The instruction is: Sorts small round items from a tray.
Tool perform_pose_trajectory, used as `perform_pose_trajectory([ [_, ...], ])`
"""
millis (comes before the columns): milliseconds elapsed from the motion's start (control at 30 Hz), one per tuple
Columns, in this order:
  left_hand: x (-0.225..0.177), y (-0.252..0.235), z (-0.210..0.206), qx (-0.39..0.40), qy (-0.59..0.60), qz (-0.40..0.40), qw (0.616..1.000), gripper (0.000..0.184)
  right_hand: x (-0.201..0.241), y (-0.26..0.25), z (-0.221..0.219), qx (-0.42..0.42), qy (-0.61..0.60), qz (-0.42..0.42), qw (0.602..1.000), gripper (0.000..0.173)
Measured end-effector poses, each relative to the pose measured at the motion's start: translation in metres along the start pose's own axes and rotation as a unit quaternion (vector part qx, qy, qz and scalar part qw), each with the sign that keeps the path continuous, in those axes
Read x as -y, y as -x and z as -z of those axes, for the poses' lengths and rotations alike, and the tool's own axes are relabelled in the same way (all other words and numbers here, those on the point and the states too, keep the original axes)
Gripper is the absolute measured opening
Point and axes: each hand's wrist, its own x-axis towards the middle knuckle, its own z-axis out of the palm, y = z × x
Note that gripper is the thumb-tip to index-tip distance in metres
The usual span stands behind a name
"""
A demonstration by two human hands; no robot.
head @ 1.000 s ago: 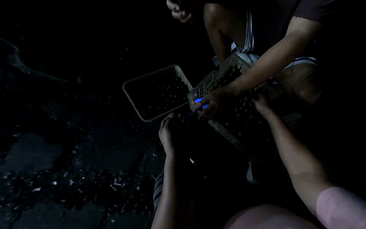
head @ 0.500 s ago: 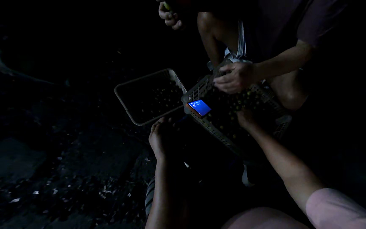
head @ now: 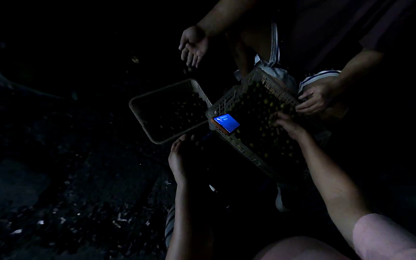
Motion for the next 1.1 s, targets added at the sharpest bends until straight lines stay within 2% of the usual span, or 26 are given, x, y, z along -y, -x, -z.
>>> perform_pose_trajectory([
  [67,0.001,-0.001,-0.001,0.003,-0.008,-0.001,1.000,0.014,-0.008,-0.012,-0.003,-0.008,0.154,0.024,0.988,0.030],
  [100,0.002,0.000,-0.003,0.004,-0.012,-0.003,1.000,0.015,-0.009,-0.015,-0.009,-0.018,0.261,0.025,0.965,0.032],
  [167,0.002,0.001,-0.005,0.002,-0.016,-0.001,1.000,0.015,-0.005,-0.015,-0.026,0.000,0.451,0.024,0.892,0.031],
  [200,0.002,0.001,-0.005,0.001,-0.014,0.001,1.000,0.015,-0.001,-0.013,-0.035,0.014,0.509,0.027,0.860,0.030],
  [300,0.003,-0.002,0.000,0.009,-0.005,0.004,1.000,0.016,0.011,0.003,-0.060,0.049,0.602,0.035,0.797,0.030],
  [367,0.005,-0.006,0.008,0.027,-0.003,0.006,1.000,0.018,0.000,0.006,-0.072,0.056,0.649,0.041,0.757,0.034],
  [433,0.004,-0.006,0.010,0.036,-0.002,0.001,0.999,0.018,-0.007,0.004,-0.075,0.059,0.673,0.031,0.736,0.033],
  [633,0.003,-0.001,0.003,0.028,-0.023,-0.007,0.999,0.018,-0.016,-0.007,-0.060,0.049,0.627,0.055,0.776,0.035],
  [733,0.003,0.000,0.001,0.011,-0.021,-0.006,1.000,0.019,-0.021,-0.010,-0.049,0.033,0.545,0.055,0.836,0.034],
  [800,0.003,-0.003,0.005,0.015,-0.025,0.000,1.000,0.020,-0.031,-0.018,-0.040,0.004,0.452,0.067,0.889,0.031],
  [867,0.005,-0.004,0.006,0.010,-0.039,0.005,0.999,0.021,-0.039,-0.022,-0.031,-0.017,0.307,0.090,0.947,0.032],
  [933,0.007,-0.003,0.003,0.016,-0.047,-0.001,0.999,0.021,-0.032,-0.007,-0.024,0.002,0.151,0.090,0.984,0.032],
  [1033,0.010,0.001,0.003,0.078,-0.098,-0.020,0.992,0.019,-0.019,0.030,-0.024,0.047,-0.069,0.112,0.990,0.026],
  [1100,0.011,0.006,0.002,0.144,-0.198,-0.026,0.969,0.022,-0.019,0.046,-0.031,0.075,-0.144,0.132,0.978,0.026],
])
